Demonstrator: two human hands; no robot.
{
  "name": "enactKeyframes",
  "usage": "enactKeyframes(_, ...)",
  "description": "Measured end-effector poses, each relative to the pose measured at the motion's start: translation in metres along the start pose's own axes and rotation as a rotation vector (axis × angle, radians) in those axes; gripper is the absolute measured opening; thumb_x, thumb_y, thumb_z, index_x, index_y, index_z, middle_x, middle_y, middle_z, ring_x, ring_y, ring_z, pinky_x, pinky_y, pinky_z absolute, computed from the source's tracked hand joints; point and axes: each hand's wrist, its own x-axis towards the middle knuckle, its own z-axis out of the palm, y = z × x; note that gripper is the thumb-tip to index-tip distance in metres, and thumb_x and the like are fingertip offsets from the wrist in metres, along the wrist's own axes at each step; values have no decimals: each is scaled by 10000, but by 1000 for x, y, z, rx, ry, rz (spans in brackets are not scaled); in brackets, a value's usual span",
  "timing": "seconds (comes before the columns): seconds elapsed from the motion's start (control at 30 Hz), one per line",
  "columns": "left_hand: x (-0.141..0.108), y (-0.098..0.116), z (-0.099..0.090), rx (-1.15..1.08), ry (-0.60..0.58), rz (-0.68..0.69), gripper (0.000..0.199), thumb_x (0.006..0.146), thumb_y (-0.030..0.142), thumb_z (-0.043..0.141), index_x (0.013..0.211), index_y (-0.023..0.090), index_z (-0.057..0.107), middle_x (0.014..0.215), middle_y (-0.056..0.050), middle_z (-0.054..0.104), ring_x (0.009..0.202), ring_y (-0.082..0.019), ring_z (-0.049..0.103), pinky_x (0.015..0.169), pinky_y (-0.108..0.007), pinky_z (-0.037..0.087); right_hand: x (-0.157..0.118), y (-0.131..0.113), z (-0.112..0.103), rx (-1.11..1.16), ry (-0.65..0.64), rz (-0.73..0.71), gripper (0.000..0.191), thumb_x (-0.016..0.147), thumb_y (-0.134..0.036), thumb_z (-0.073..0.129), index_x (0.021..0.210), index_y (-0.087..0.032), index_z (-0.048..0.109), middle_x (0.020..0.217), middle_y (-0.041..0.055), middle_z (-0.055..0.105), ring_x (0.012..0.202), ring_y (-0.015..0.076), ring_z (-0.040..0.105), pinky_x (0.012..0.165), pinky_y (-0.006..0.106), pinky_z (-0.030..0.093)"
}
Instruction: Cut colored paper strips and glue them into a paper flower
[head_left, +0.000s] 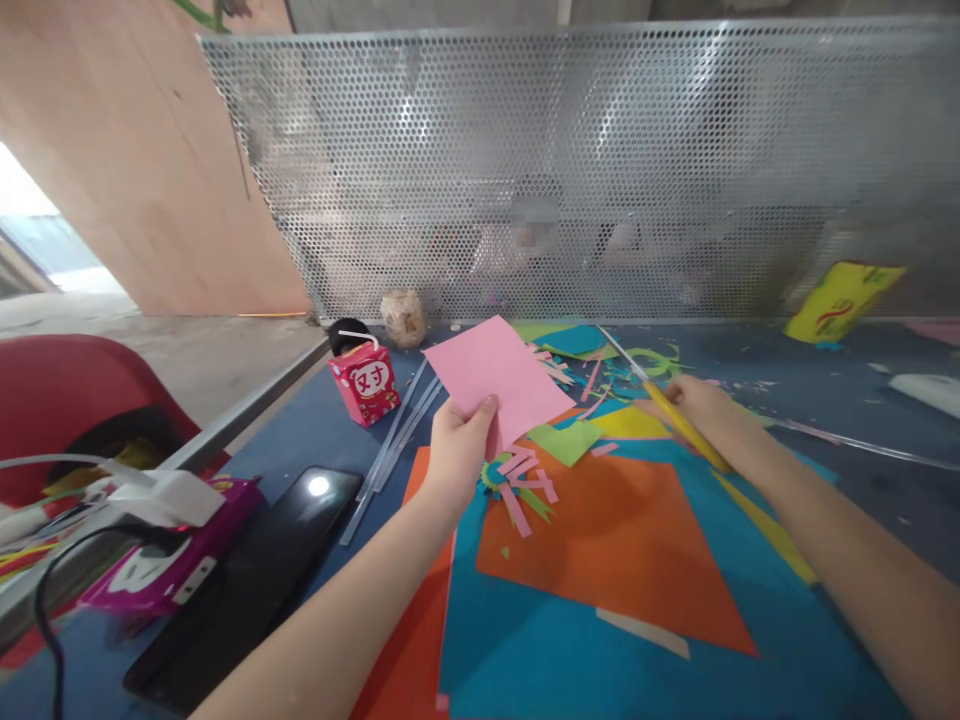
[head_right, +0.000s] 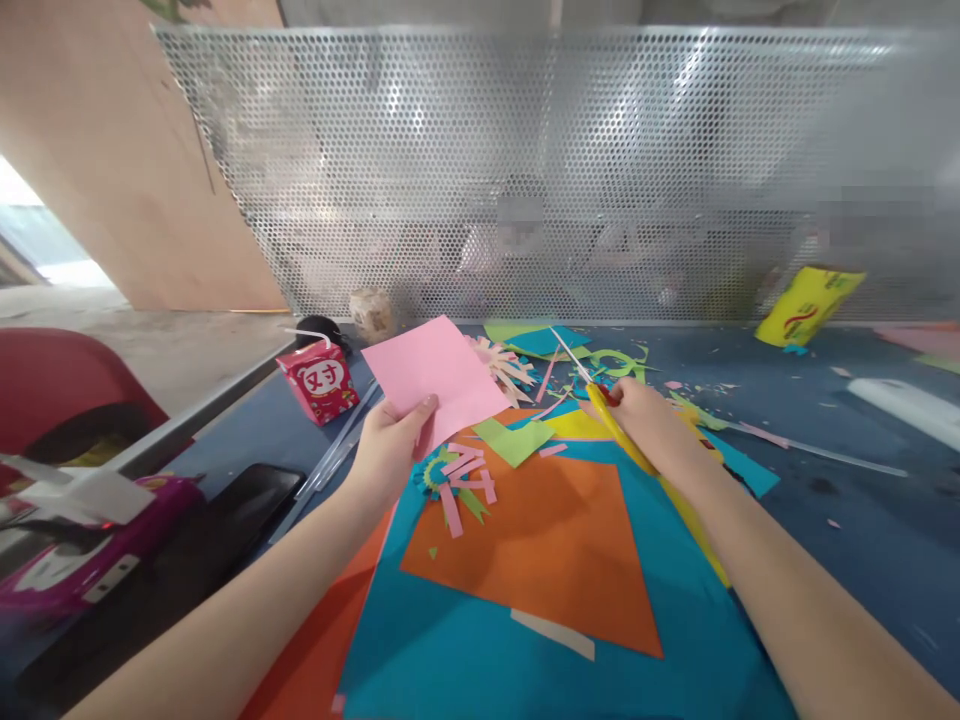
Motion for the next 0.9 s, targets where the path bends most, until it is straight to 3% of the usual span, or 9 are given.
enactKeyframes(0.1, 1, -2, 1, 19, 12, 0, 301, 566, 326, 738, 784, 133, 661, 793, -51, 710, 746, -187, 635, 735, -310, 475, 11, -13, -9, -174, 55, 3, 334, 634, -456, 672, 634, -250, 409, 417, -35, 440, 423, 187, 513, 425, 277, 340)
enactKeyframes(0.2, 3, -2, -1, 33, 18, 10, 306, 565, 339, 728, 781, 133, 661, 770, -43, 702, 733, -183, 631, 720, -297, 468, 25, -30, -14, -302, 110, -22, 293, 675, -466, 634, 678, -222, 473, 605, 73, 592, 684, 272, 626, 534, 307, 402)
enactKeyframes(0.33, 7, -2, -5, 53, 38, 34, 282, 573, 338, 712, 756, 133, 648, 733, -30, 683, 717, -173, 624, 698, -277, 460, 38, -46, -18, -407, 162, 14, 400, 664, -485, 639, 859, -152, 532, 942, 215, 643, 931, 369, 609, 663, 375, 435)
enactKeyframes(0.4, 9, -3, -6, 61, 32, 47, 254, 589, 324, 696, 750, 134, 646, 722, -26, 680, 707, -168, 624, 687, -267, 458, 37, -50, -23, -426, 185, 40, 498, 652, -501, 654, 950, -123, 526, 1013, 247, 624, 967, 392, 594, 706, 406, 433)
enactKeyframes(0.57, 10, -5, -7, 67, 0, 81, 202, 626, 292, 659, 766, 147, 646, 755, -24, 697, 713, -164, 631, 690, -264, 460, 24, -53, -37, -360, 259, 104, 677, 792, -566, 506, 1194, -35, 384, 1099, 301, 562, 1063, 395, 543, 786, 447, 419)
enactKeyframes(0.63, 10, -5, -6, 69, -5, 92, 205, 631, 284, 654, 786, 150, 649, 765, -22, 701, 722, -165, 632, 701, -269, 460, 22, -50, -37, -312, 249, 145, 675, 797, -550, 531, 1199, -22, 403, 1120, 292, 547, 1084, 388, 524, 816, 470, 422)
enactKeyframes(0.73, 10, -5, -6, 72, -12, 103, 197, 635, 279, 649, 784, 151, 652, 765, -19, 702, 736, -168, 634, 723, -274, 461, 19, -46, -25, -179, 174, 170, 472, 851, -427, 542, 1204, -120, 476, 1185, 145, 540, 1054, 259, 547, 847, 449, 462)
enactKeyframes(0.8, 11, -6, -6, 72, -15, 107, 197, 631, 275, 650, 785, 152, 656, 768, -19, 705, 745, -172, 635, 731, -278, 462, 17, -43, -10, -34, 35, 173, 354, 876, -353, 533, 1174, -162, 523, 1168, 83, 558, 984, 196, 577, 817, 411, 498)
enactKeyframes(0.9, 12, -8, -7, 74, -9, 110, 207, 628, 270, 647, 800, 154, 656, 777, -22, 707, 753, -177, 637, 730, -283, 463, 14, -43, 15, 160, -161, 186, 344, 878, -343, 533, 1169, -160, 528, 1155, 79, 567, 967, 191, 585, 802, 403, 507)
